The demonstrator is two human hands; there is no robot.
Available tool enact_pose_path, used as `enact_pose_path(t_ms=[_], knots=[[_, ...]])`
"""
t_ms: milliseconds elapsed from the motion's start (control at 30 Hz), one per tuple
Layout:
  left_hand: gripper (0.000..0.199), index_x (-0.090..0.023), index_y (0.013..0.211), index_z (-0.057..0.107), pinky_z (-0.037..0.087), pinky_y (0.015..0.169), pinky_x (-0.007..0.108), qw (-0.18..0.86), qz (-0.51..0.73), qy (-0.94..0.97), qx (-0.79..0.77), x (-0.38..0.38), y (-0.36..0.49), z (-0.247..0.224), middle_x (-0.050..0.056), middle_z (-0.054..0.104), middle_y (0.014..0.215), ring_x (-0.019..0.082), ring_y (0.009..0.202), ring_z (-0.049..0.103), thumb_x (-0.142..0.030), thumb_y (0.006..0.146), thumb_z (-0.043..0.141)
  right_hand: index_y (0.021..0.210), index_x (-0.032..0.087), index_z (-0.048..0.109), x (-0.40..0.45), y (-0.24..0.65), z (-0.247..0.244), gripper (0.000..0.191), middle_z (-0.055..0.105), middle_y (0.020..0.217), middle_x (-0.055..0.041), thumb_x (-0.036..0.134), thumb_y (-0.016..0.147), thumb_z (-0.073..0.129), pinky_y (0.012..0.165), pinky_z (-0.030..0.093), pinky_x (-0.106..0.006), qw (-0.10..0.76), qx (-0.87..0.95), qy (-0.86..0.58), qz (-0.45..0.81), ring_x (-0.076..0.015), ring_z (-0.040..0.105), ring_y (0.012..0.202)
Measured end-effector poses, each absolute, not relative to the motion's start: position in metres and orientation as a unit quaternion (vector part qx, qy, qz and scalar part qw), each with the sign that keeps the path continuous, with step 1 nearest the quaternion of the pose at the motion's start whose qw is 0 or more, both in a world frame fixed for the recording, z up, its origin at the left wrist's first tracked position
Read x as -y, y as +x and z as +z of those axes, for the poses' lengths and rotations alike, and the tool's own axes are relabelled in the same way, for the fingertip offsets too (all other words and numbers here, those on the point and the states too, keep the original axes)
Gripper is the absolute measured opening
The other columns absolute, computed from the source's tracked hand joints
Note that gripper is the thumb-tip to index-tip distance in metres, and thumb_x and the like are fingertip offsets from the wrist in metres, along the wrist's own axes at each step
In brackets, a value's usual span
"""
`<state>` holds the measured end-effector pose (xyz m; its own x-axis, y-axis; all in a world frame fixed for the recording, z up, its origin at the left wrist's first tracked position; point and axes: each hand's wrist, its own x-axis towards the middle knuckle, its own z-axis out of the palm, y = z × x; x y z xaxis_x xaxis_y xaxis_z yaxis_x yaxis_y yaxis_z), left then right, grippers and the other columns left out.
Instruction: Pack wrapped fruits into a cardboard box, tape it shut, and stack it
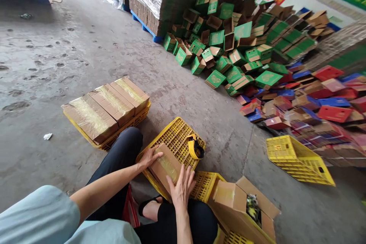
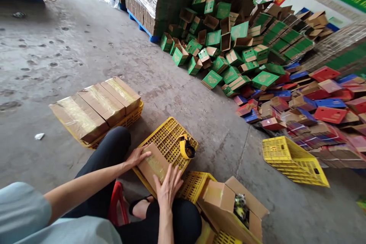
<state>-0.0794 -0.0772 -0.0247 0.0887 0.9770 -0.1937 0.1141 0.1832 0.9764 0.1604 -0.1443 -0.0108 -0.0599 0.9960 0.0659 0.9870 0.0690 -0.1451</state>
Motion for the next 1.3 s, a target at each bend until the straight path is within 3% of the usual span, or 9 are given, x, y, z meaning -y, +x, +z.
enact_pose_path(t_ms=[133,233,433,667,833,1067,1200,1300], knots=[[0.056,-0.018,0.132,0.068,0.053,0.097,0.036,0.545,0.402,0.496,-0.543,0.075,-0.079,-0.026,0.008,0.076,0.124,0.03,0.112,0.071,-0.057,0.092,0.061,0.168,0.026,0.015,0.129,0.144,0.01,0.112,0.009,0.175,-0.0204,0.071,0.081,0.069,0.119,0.015,-0.076,-0.089,0.789,-0.601,0.094,-0.0459,0.005,0.16],[0.056,-0.017,0.131,0.069,0.053,0.094,0.036,0.545,0.401,0.492,-0.549,0.074,-0.078,-0.027,0.008,0.077,0.122,0.03,0.109,0.072,-0.056,0.092,0.061,0.168,0.028,0.016,0.122,0.138,0.015,0.12,0.01,0.174,-0.0228,0.066,0.073,0.079,0.118,0.017,-0.074,-0.13,0.791,-0.59,0.097,-0.0479,0.01,0.159],[0.056,-0.016,0.13,0.071,0.054,0.093,0.036,0.534,0.399,0.481,-0.57,0.074,-0.077,-0.03,0.01,0.077,0.122,0.031,0.111,0.071,-0.056,0.091,0.063,0.166,0.028,0.025,0.123,0.139,0.009,0.11,0.026,0.169,-0.0221,0.062,0.075,0.077,0.12,0.02,-0.069,-0.093,0.806,-0.583,0.049,-0.0476,0.026,0.154],[0.053,-0.018,0.128,0.073,0.055,0.095,0.037,0.528,0.398,0.469,-0.585,0.076,-0.076,-0.031,0.01,0.077,0.123,0.032,0.115,0.07,-0.054,0.09,0.066,0.166,0.029,0.027,0.127,0.138,0.01,0.107,0.027,0.168,-0.022,0.063,0.077,0.075,0.119,0.023,-0.067,-0.08,0.812,-0.578,0.035,-0.0478,0.029,0.153],[0.065,-0.017,0.133,0.068,0.052,0.102,0.04,0.528,0.384,0.459,-0.603,0.079,-0.077,-0.03,0.013,0.072,0.133,0.035,0.123,0.066,-0.06,0.084,0.069,0.166,0.029,0.028,0.131,0.134,0.013,0.107,0.026,0.169,-0.0214,0.06,0.076,0.078,0.119,0.024,-0.067,-0.087,0.807,-0.584,0.033,-0.0477,0.027,0.154],[0.066,-0.018,0.134,0.068,0.054,0.097,0.039,0.559,0.375,0.473,-0.568,0.077,-0.079,-0.029,0.009,0.077,0.121,0.032,0.114,0.07,-0.063,0.085,0.066,0.165,0.029,0.03,0.129,0.142,0.013,0.109,0.024,0.172,-0.0188,0.067,0.075,0.077,0.121,0.022,-0.069,-0.076,0.791,-0.597,0.108,-0.0475,0.023,0.156],[0.061,-0.019,0.13,0.071,0.055,0.096,0.037,0.562,0.379,0.462,-0.572,0.074,-0.076,-0.029,0.008,0.077,0.121,0.032,0.113,0.071,-0.06,0.085,0.067,0.158,0.022,0.045,0.095,0.171,0.009,0.072,0.041,0.165,-0.0152,0.062,0.098,0.046,0.123,0.033,-0.053,0.021,0.761,-0.613,0.213,-0.0329,0.039,0.153],[0.06,-0.022,0.132,0.071,0.054,0.097,0.037,0.559,0.378,0.451,-0.584,0.073,-0.074,-0.029,0.008,0.076,0.126,0.034,0.119,0.069,-0.058,0.084,0.069,0.151,0.004,0.052,0.054,0.196,0.004,0.07,0.051,0.157,-0.0224,0.051,0.099,0.042,0.121,0.04,-0.04,0.069,0.675,-0.704,0.207,-0.0292,0.049,0.147]])
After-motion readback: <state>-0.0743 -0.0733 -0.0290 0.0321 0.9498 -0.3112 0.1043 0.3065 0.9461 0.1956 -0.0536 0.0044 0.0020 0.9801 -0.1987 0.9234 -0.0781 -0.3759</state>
